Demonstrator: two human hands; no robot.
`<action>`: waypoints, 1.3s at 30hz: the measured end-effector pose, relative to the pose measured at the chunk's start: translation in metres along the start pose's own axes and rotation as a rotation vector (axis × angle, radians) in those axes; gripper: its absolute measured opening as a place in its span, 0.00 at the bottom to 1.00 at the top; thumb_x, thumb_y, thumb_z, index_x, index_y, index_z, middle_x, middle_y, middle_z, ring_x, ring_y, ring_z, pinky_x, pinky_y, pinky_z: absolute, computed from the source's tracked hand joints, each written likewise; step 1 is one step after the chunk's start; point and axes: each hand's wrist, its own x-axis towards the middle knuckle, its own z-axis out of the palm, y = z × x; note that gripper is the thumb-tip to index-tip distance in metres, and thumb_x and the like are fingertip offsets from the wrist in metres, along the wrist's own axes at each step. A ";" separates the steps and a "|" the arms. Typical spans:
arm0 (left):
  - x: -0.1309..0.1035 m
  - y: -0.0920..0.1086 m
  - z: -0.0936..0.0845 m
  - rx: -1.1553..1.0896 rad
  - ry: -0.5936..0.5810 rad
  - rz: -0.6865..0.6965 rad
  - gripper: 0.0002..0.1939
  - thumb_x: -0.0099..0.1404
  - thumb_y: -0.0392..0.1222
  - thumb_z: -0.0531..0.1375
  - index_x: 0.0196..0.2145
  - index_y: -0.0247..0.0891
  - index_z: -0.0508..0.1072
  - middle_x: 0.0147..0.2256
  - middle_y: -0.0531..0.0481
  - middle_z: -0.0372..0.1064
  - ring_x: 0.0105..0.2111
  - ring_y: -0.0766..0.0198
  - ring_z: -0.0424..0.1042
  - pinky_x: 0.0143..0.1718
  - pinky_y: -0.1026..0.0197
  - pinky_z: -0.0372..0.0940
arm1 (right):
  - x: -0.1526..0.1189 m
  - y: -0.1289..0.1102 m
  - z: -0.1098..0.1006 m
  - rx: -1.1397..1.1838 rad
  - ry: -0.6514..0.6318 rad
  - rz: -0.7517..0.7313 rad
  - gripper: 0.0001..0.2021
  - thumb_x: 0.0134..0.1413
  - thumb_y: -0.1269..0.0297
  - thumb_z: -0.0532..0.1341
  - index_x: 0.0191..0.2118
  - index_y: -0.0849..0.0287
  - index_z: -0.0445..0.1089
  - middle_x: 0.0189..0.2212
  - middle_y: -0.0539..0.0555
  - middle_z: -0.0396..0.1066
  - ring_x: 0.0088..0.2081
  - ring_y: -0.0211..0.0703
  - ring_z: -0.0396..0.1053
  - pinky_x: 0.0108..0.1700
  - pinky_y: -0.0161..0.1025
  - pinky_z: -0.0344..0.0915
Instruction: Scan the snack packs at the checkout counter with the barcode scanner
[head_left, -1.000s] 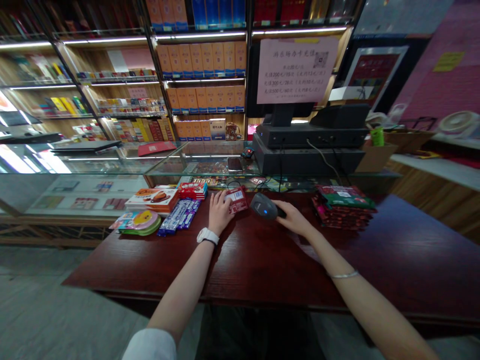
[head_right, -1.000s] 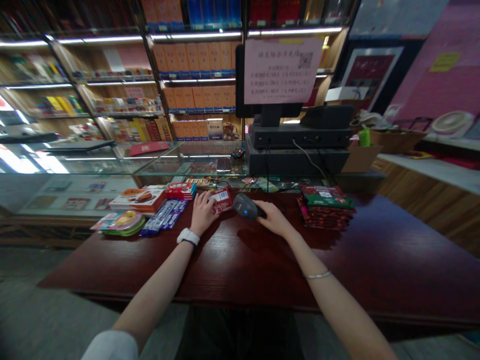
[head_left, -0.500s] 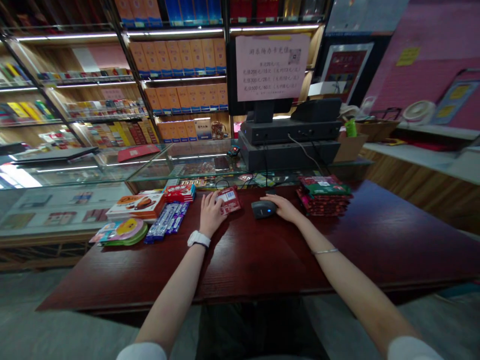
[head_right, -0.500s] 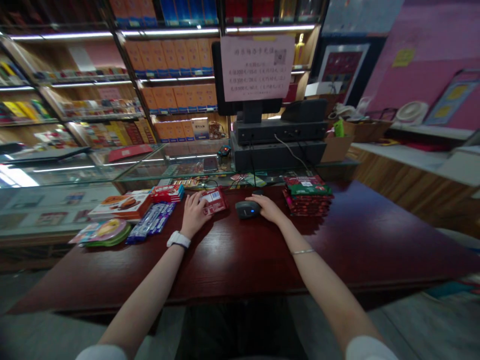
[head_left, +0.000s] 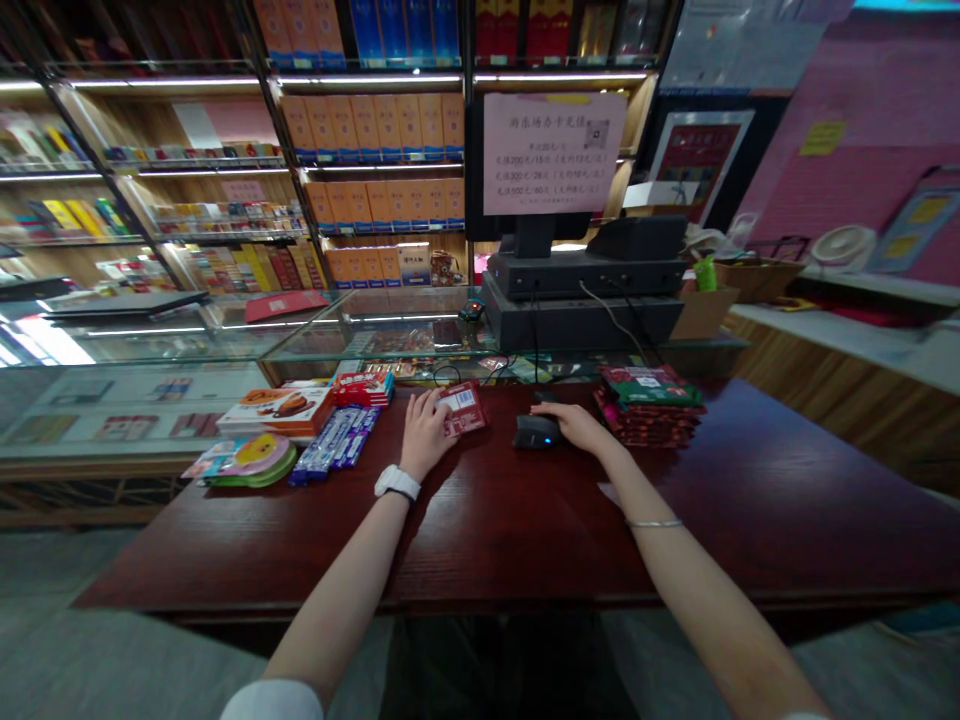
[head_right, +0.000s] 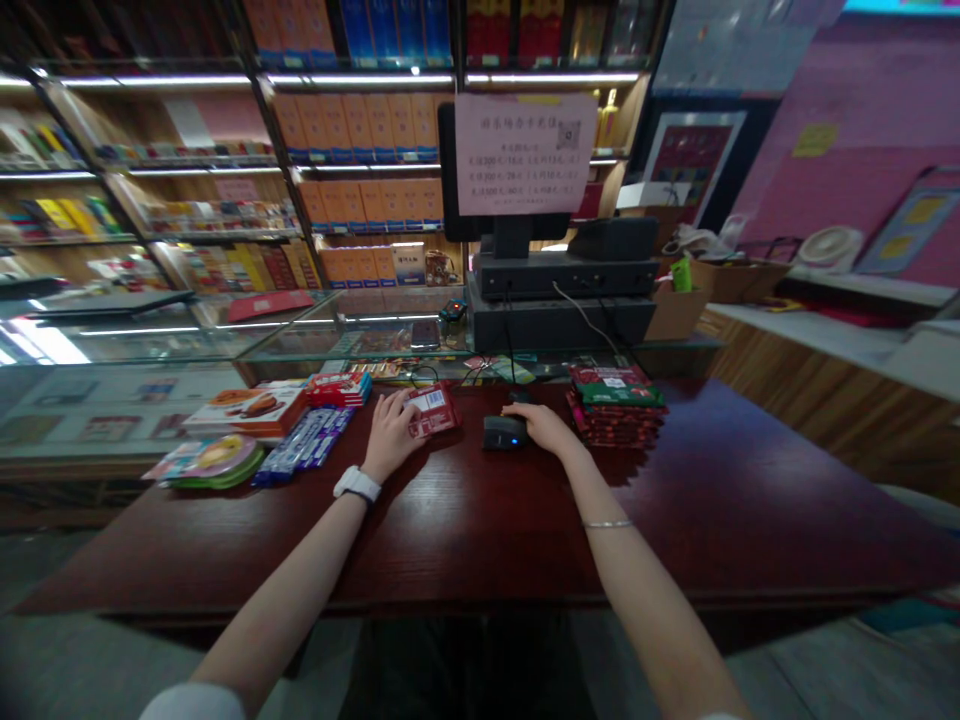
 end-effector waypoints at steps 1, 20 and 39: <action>0.000 0.000 -0.001 0.000 -0.001 0.004 0.13 0.53 0.40 0.66 0.37 0.42 0.69 0.60 0.41 0.63 0.61 0.45 0.59 0.65 0.37 0.49 | 0.000 -0.002 -0.001 0.002 0.022 0.019 0.25 0.50 0.81 0.51 0.45 0.52 0.77 0.49 0.50 0.77 0.54 0.47 0.72 0.61 0.49 0.65; 0.009 0.009 -0.031 -0.155 0.051 0.127 0.11 0.55 0.43 0.66 0.35 0.42 0.68 0.61 0.44 0.62 0.63 0.50 0.58 0.67 0.40 0.46 | 0.033 -0.103 0.036 -0.181 0.117 -0.232 0.61 0.38 0.61 0.74 0.71 0.48 0.34 0.71 0.61 0.37 0.71 0.58 0.35 0.68 0.61 0.42; 0.004 0.024 -0.026 -0.109 -0.072 0.284 0.27 0.54 0.36 0.62 0.52 0.39 0.66 0.64 0.39 0.56 0.65 0.51 0.55 0.68 0.41 0.44 | 0.017 -0.112 0.051 -0.318 0.168 -0.309 0.34 0.43 0.68 0.64 0.60 0.55 0.61 0.62 0.62 0.56 0.68 0.58 0.48 0.68 0.63 0.41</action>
